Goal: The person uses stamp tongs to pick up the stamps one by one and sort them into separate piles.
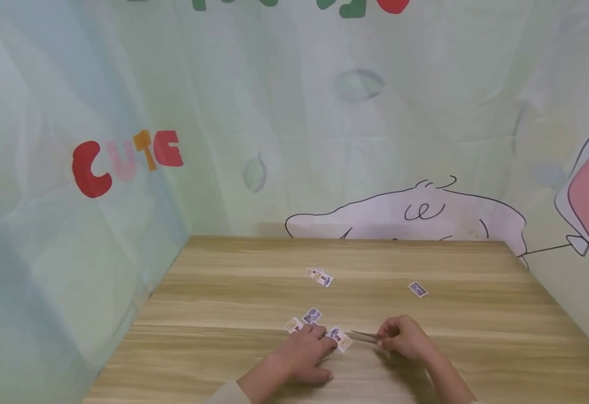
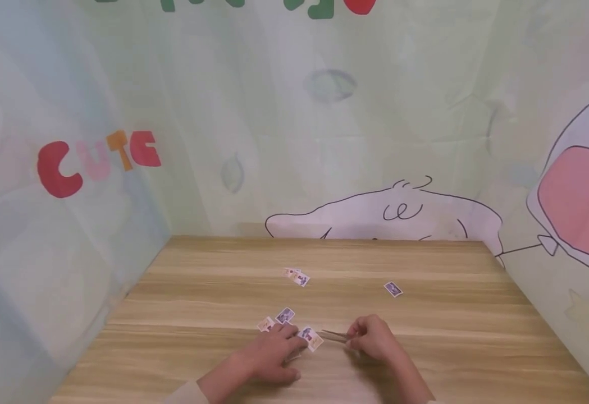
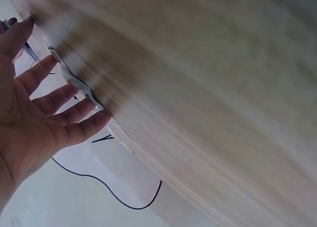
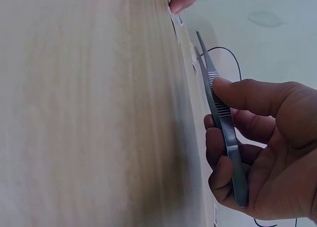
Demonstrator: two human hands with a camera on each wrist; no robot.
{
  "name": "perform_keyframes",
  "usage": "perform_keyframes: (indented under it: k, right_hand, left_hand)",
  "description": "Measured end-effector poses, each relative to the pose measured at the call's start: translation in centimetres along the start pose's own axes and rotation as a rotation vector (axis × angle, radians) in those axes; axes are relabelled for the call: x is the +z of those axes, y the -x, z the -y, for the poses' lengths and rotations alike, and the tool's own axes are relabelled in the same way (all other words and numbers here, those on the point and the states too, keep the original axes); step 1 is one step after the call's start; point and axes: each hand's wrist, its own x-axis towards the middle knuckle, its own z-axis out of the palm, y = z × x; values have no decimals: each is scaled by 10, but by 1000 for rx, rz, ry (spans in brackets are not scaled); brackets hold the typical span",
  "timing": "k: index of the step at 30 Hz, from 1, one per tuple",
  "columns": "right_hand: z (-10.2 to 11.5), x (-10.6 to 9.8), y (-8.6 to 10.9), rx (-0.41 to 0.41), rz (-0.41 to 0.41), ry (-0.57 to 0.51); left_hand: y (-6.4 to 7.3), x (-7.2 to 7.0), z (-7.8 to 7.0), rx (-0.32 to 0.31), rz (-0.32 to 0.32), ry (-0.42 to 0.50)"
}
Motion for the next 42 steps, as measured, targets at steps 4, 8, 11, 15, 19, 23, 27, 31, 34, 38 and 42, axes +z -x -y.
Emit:
perform_keyframes:
  k: [4, 8, 11, 15, 19, 23, 27, 31, 34, 38, 42]
  right_hand:
    - [-1, -3, 2, -33, 43, 7]
    - [-1, -4, 4, -42, 75, 13]
    - [-2, -5, 5, -50, 90, 19]
    - [-3, -4, 6, -66, 98, 17]
    - [-4, -2, 6, -73, 99, 18]
    - [-4, 1, 4, -64, 101, 20]
    - [-2, 3, 3, -52, 98, 23]
    - [-2, 1, 5, -48, 97, 37]
    - [-2, 0, 5, -44, 98, 42]
    - [-2, 2, 4, -42, 92, 40]
    - [-1, 6, 3, -52, 83, 51]
  left_hand:
    - [0, 0, -1, 1, 1, 8]
    - [0, 2, -1, -5, -4, 8]
    - [-1, 2, 0, -10, -8, 9]
    - [-2, 3, 0, -15, -7, 10]
    - [-2, 2, 0, -14, 3, 9]
    - [-1, 1, 0, -13, 11, 16]
    - [-1, 1, 1, -9, 6, 16]
    - [-2, 1, 0, -9, -1, 6]
    - [-1, 0, 0, -16, 6, -2]
    - [-1, 0, -1, -27, 16, 9]
    - [0, 1, -2, -24, 22, 21]
